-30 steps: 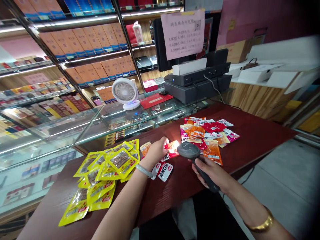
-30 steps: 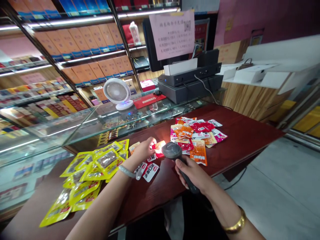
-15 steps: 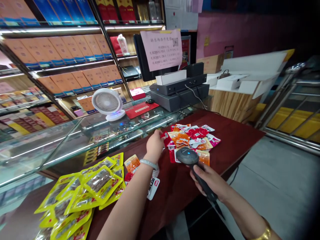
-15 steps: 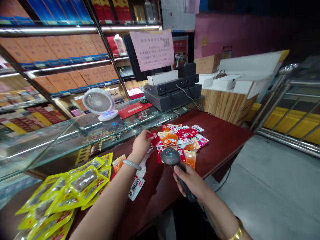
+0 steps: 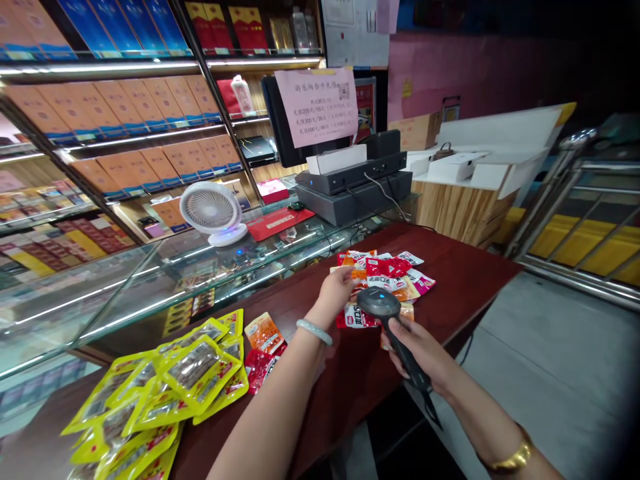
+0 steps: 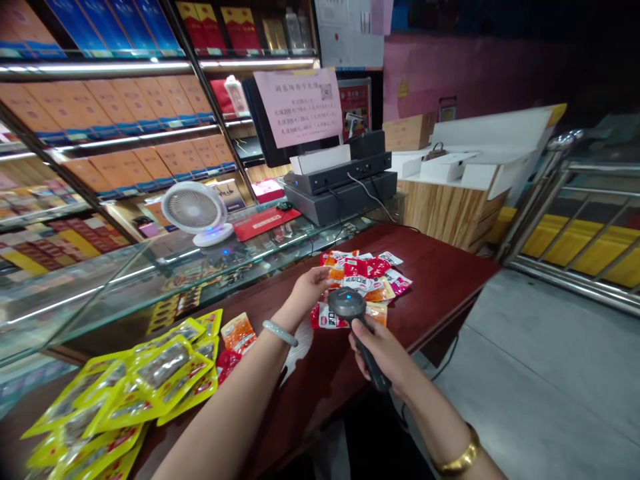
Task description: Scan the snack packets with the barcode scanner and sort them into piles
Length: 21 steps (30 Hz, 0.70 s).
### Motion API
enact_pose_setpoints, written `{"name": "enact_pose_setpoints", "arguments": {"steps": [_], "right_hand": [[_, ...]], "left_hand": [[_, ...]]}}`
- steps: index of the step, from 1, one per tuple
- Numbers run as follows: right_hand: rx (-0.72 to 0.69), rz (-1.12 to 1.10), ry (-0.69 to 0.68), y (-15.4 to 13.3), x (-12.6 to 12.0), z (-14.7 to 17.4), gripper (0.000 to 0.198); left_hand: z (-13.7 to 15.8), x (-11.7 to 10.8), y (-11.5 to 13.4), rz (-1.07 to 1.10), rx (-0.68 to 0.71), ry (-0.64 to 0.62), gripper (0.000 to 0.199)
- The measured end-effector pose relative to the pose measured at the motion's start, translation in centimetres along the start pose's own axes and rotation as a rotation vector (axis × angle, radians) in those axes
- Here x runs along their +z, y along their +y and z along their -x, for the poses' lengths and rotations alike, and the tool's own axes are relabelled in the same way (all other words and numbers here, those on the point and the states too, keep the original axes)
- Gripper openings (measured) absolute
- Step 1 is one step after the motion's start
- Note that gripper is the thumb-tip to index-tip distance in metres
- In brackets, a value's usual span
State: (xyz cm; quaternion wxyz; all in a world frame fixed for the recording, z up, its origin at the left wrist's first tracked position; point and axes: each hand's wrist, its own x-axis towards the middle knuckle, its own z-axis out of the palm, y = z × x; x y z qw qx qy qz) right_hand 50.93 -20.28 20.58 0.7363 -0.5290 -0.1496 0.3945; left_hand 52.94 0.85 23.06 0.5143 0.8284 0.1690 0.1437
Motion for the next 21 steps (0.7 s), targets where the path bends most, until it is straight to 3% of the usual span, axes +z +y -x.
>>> {"name": "enact_pose_setpoints", "arguments": {"steps": [3, 5, 9, 12, 16, 21], "right_hand": [[0.01, -0.004, -0.027, 0.1, 0.1, 0.2, 0.039], [0.023, -0.003, -0.043, 0.1, 0.3, 0.5, 0.039], [0.07, 0.014, -0.083, 0.2, 1.5, 0.8, 0.039], [0.101, 0.042, -0.116, 0.7, 2.7, 0.6, 0.041], [0.119, 0.081, -0.176, 1.9, 4.5, 0.2, 0.042], [0.141, 0.124, -0.249, 2.9, 6.2, 0.1, 0.042]], "left_hand": [[1.8, -3.6, 0.0, -0.247, 0.15, 0.031, 0.033], [3.2, -7.1, -0.4, -0.416, 0.136, 0.07, 0.032], [6.5, -14.3, -2.4, -0.859, -0.119, 0.173, 0.046], [8.7, -17.9, -4.6, -1.154, -0.357, 0.124, 0.054], [10.1, -19.3, -7.0, -1.227, -0.461, -0.008, 0.055], [10.1, -18.8, -8.1, -1.132, -0.39, 0.059, 0.06]]}}
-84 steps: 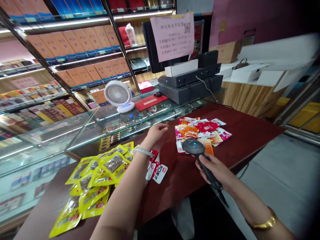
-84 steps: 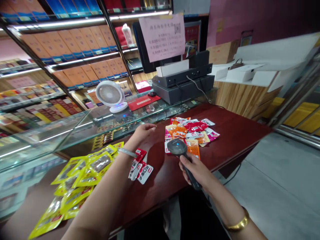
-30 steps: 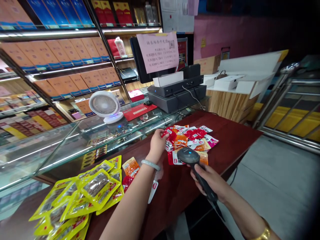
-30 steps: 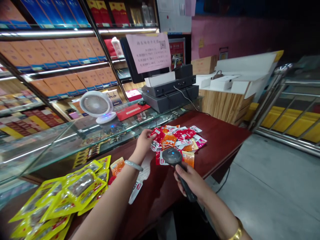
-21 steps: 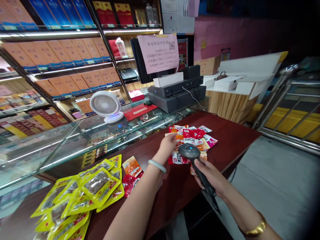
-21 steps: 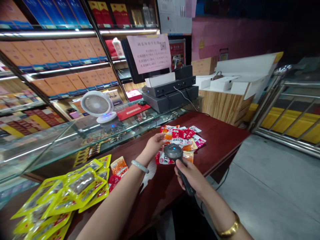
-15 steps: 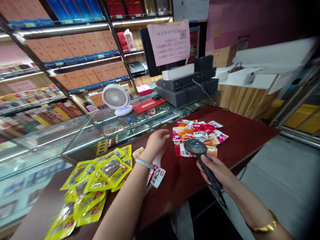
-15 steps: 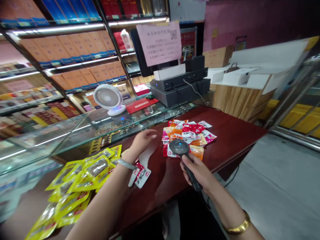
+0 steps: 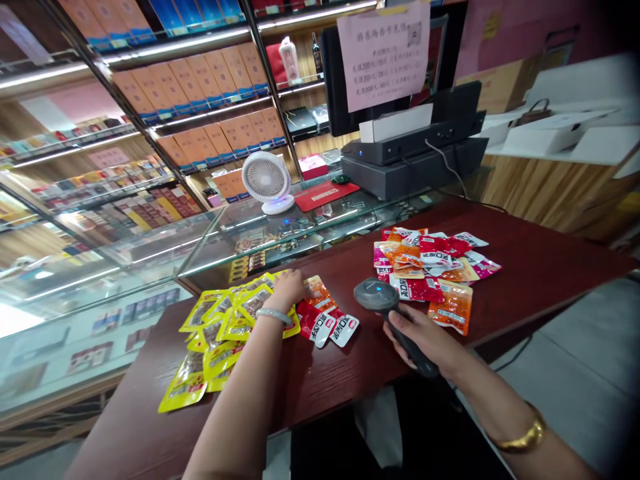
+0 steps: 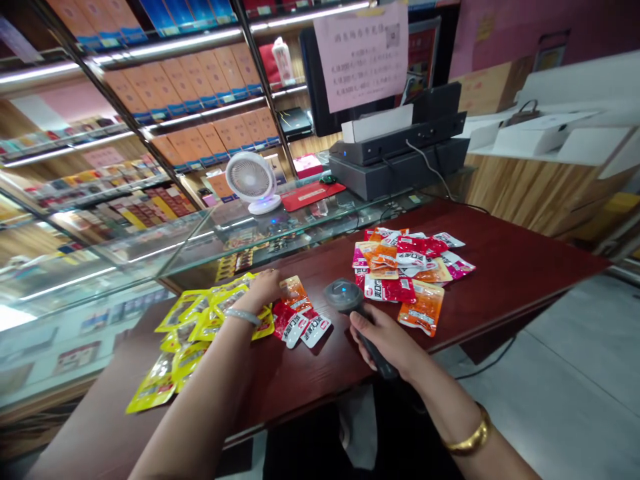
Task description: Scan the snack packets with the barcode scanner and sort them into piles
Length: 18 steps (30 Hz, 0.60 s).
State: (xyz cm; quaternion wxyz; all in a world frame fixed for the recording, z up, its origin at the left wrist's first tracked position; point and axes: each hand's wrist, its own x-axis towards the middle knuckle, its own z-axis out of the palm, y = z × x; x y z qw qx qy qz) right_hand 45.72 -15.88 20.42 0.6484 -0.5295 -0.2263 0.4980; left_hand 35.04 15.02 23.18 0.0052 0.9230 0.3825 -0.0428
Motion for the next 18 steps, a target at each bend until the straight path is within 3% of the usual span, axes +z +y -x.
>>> {"name": "enact_pose_setpoints", "arguments": {"steps": [6, 12, 18], "right_hand": [[-0.047, 0.027, -0.065, 0.3, 0.6, -0.5, 0.04], [-0.091, 0.028, -0.027, -1.0, 0.7, -0.4, 0.04], [-0.074, -0.01, 0.001, -2.0, 0.2, 0.0, 0.044]], "left_hand": [[0.2, 0.1, 2.3, 0.582, 0.034, 0.111, 0.033], [1.5, -0.4, 7.3, 1.048, 0.135, -0.091, 0.021], [1.3, -0.2, 10.5, 1.163, 0.133, -0.207, 0.025]]}}
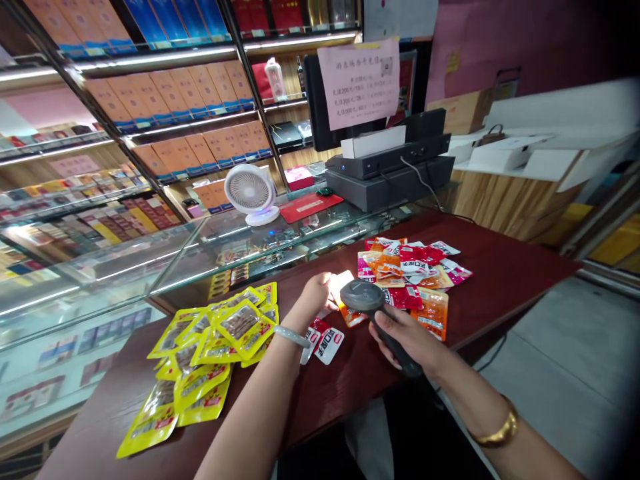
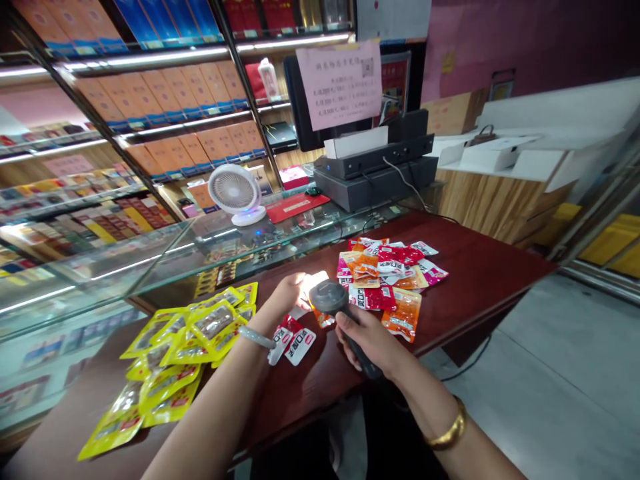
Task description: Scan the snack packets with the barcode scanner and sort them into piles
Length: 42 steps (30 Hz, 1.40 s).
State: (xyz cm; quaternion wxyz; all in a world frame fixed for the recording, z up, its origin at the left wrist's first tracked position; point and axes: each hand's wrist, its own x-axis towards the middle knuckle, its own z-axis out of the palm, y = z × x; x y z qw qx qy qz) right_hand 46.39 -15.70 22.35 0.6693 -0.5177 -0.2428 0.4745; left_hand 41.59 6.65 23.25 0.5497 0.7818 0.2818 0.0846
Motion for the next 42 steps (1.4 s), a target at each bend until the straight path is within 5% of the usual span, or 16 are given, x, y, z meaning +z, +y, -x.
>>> {"name": "enact_pose_setpoints", "arguments": {"steps": [8, 16, 21, 25, 28, 32, 36, 39, 42], "right_hand": [[-0.013, -0.039, 0.09, 0.4, -2.4, 0.9, 0.044], [-0.083, -0.094, 0.148, 1.1, -4.6, 1.9, 0.042], [-0.068, -0.097, 0.157, 0.9, -4.9, 2.3, 0.041], [-0.043, -0.083, 0.122, 0.7, -4.5, 2.8, 0.041], [0.013, -0.044, 0.086, 0.9, -4.1, 3.1, 0.041], [0.057, 0.025, -0.007, 1.7, -3.3, 3.3, 0.04], [0.093, 0.053, -0.037, 2.1, -2.4, 3.2, 0.039], [0.091, 0.084, -0.068, 2.2, -1.9, 3.2, 0.038], [0.082, 0.105, -0.098, 2.2, -1.6, 3.2, 0.038]], "left_hand": [[-1.7, 2.4, 2.7, 0.528, 0.049, -0.023, 0.022], [-6.6, 9.3, 7.0, 0.774, -0.076, -0.086, 0.02], [-7.0, 9.0, 7.1, 0.404, 0.009, -0.166, 0.031], [-5.1, 3.9, 6.0, -0.211, 0.229, -0.043, 0.043], [-2.2, -1.0, 4.3, -0.586, 0.324, -0.101, 0.042], [3.2, -5.0, 1.9, -0.952, 0.179, -0.221, 0.035], [7.4, -5.9, -0.1, -1.217, 0.098, -0.158, 0.052], [8.5, -6.2, -1.2, -1.268, 0.055, -0.1, 0.066], [8.4, -6.6, -1.8, -1.289, 0.083, -0.088, 0.054]]}}
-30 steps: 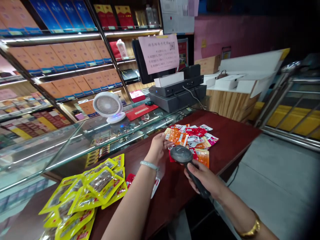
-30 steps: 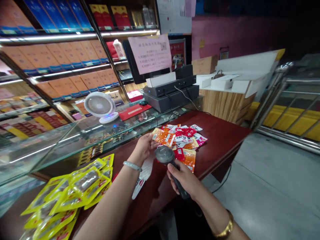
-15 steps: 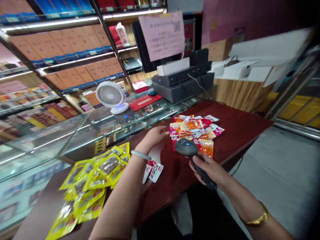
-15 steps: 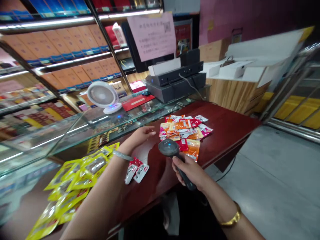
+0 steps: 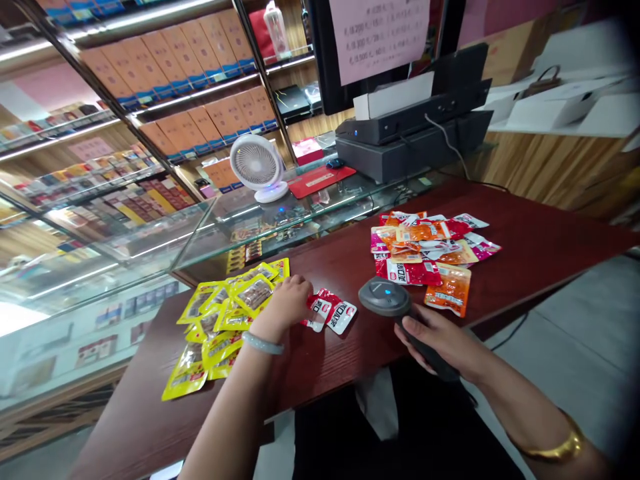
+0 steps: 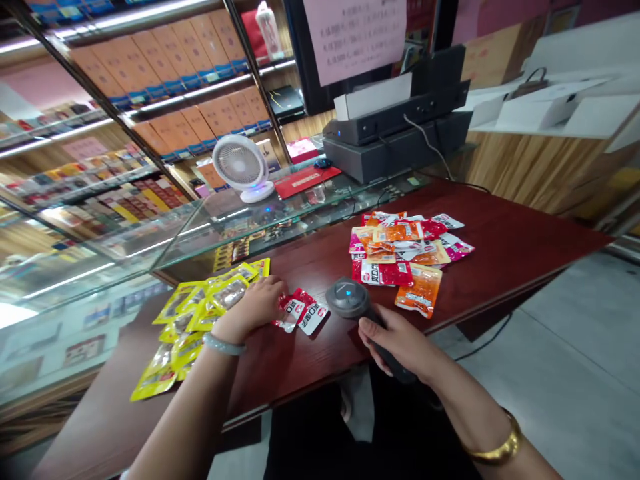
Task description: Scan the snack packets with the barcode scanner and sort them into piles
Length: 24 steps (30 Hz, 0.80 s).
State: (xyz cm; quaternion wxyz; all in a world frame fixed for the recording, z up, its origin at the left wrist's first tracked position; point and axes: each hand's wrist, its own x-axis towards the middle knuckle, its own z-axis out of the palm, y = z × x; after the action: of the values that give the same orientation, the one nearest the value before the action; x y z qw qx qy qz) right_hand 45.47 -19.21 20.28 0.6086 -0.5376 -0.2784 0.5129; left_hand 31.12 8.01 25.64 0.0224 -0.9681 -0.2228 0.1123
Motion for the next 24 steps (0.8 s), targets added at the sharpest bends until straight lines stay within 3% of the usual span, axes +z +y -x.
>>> {"name": "enact_pose_setpoints", "arguments": {"steps": [6, 11, 14, 20, 24], "right_hand": [[0.005, 0.009, 0.019, -0.1, 0.5, 0.0, 0.041], [0.026, 0.02, 0.052, 0.1, 0.3, -0.1, 0.043], [0.033, 0.014, 0.049, 0.3, 0.1, -0.2, 0.043], [-0.015, 0.026, -0.019, 0.1, 0.5, -0.6, 0.041], [-0.028, 0.006, -0.039, -0.1, 0.5, -1.0, 0.042]], "left_hand": [[-1.5, 0.4, -1.2, 0.089, -0.037, 0.028, 0.038], [-4.0, 1.8, -3.0, 0.513, -0.054, 0.053, 0.027], [-5.5, 2.3, -3.4, 0.737, -0.073, 0.12, 0.03], [-7.9, 1.8, -0.3, 1.074, -0.178, 0.406, 0.04], [-8.9, 1.2, 2.5, 1.186, -0.155, 0.422, 0.044]]}}
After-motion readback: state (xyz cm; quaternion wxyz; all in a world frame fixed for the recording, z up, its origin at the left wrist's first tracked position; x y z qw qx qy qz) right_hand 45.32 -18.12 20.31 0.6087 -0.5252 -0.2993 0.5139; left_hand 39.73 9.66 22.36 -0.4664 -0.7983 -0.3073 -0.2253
